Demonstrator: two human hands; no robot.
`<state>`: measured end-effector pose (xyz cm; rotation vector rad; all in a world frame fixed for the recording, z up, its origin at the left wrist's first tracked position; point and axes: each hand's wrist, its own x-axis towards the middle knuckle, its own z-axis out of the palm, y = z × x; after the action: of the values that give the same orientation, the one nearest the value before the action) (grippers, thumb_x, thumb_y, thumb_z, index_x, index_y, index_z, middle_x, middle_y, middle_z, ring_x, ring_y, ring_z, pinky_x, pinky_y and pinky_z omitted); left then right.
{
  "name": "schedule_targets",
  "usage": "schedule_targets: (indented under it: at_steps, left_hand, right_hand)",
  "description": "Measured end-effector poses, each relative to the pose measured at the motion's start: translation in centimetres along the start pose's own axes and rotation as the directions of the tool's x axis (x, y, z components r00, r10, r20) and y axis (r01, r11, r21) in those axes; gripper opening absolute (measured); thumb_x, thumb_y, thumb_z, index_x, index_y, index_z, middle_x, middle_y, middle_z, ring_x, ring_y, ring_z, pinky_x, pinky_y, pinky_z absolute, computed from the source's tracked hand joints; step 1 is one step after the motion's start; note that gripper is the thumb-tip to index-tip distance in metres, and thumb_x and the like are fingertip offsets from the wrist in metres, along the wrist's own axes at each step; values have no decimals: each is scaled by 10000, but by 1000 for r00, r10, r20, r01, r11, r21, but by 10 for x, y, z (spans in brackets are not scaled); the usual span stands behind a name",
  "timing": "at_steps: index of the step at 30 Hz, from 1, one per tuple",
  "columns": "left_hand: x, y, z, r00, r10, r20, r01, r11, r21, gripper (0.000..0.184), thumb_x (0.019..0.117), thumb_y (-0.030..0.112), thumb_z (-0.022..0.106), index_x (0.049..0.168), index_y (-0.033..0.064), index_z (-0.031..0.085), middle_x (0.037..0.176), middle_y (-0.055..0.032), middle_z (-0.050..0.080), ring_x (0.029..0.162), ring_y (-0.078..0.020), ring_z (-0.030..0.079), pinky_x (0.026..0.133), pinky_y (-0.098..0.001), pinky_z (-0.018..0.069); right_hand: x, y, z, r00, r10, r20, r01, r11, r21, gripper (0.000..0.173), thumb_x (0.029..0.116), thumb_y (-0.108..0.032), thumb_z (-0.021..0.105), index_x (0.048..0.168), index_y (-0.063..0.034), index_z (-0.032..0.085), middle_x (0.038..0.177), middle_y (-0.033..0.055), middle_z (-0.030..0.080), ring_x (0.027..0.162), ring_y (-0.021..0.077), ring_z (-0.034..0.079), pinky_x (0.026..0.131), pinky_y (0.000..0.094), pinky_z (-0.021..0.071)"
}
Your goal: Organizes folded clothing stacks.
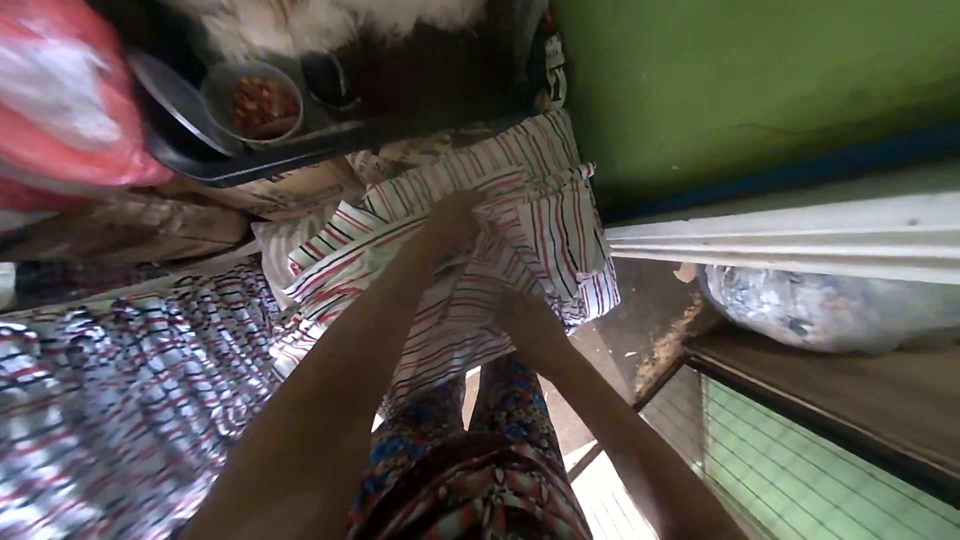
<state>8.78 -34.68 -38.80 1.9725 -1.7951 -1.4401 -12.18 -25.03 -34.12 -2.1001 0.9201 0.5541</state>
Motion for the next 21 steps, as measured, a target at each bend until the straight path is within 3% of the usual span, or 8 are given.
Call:
schedule_targets:
  at_steps: [2, 4, 6, 8, 10, 13, 15, 21]
  left_hand:
    - [1, 3, 0, 1000, -7, -1, 7, 1000, -23, 487, 982, 11, 573, 1465, 5, 516, 1479, -255, 509, 1390, -421, 469, 1138, -594, 359]
    - [0, 4, -1, 1000, -29, 6, 29, 999, -41, 502, 970, 2, 597, 1465, -4, 511, 1481, -267, 501, 1384, -434, 470, 1131, -604, 362]
    - [0, 4, -2, 998, -50, 26, 51, 997, -54, 531, 965, -3, 604, 1483, -3, 490, 1494, -273, 483, 1398, -438, 452, 1141, -598, 355]
    - [1, 3, -1, 998, -61, 21, 63, 995, -75, 528, 962, 2, 615, 1478, 20, 503, 1481, -255, 501, 1384, -416, 471, 1129, -587, 379]
    - [0, 4, -1, 997, -81, 18, 82, 994, -74, 542, 950, 7, 624, 1479, 34, 508, 1479, -248, 506, 1380, -416, 476, 1121, -602, 382]
    - [1, 6, -1, 995, -92, 29, 93, 994, -52, 539, 961, 3, 605, 1489, 37, 498, 1485, -257, 497, 1384, -436, 467, 1120, -619, 371]
    - [2, 4, -1, 997, -77, 26, 79, 995, -67, 551, 955, -7, 605, 1492, 34, 492, 1485, -261, 495, 1379, -438, 470, 1112, -624, 375]
    - [1, 5, -2, 998, -64, 30, 64, 998, -6, 533, 968, 3, 581, 1493, 31, 491, 1498, -246, 493, 1397, -414, 465, 1136, -594, 367]
  right_hand:
    - [-10, 3, -31, 999, 50, -11, -47, 981, 187, 315, 1050, -69, 498, 1321, 20, 630, 1348, 244, 610, 1275, 393, 582, 1062, 552, 455]
    - [-26, 23, -54, 938, 206, -279, -56, 884, 463, 273, 1036, -84, 556, 1234, 94, 620, 1160, 253, 675, 1070, 341, 673, 957, 492, 528]
    - [-34, 49, -61, 649, 445, -618, -51, 835, 547, 261, 1014, -116, 590, 1152, 105, 595, 976, 214, 669, 812, 225, 660, 756, 382, 560]
    - [-39, 54, -63, 451, 560, -695, -203, 822, 531, 280, 1025, -110, 566, 1203, 105, 580, 1100, 264, 627, 812, 278, 636, 739, 414, 540]
    - [-44, 34, -45, 586, 451, -673, -230, 889, 396, 238, 1003, -35, 556, 1167, 125, 622, 1176, 305, 625, 938, 367, 672, 826, 490, 566]
    - [-30, 13, 14, 840, 18, -542, 61, 990, 128, 218, 947, 14, 589, 1100, 49, 740, 1137, 251, 709, 1061, 410, 701, 920, 530, 569]
    - [-12, 12, 39, 884, -167, -436, 197, 980, 22, 270, 951, 36, 575, 1169, 15, 732, 1234, 244, 693, 1148, 440, 668, 978, 562, 531]
    - [10, 8, 28, 957, 26, -290, 50, 967, 250, 279, 1036, -78, 517, 1192, 42, 715, 1283, 236, 668, 1273, 406, 594, 1095, 534, 445]
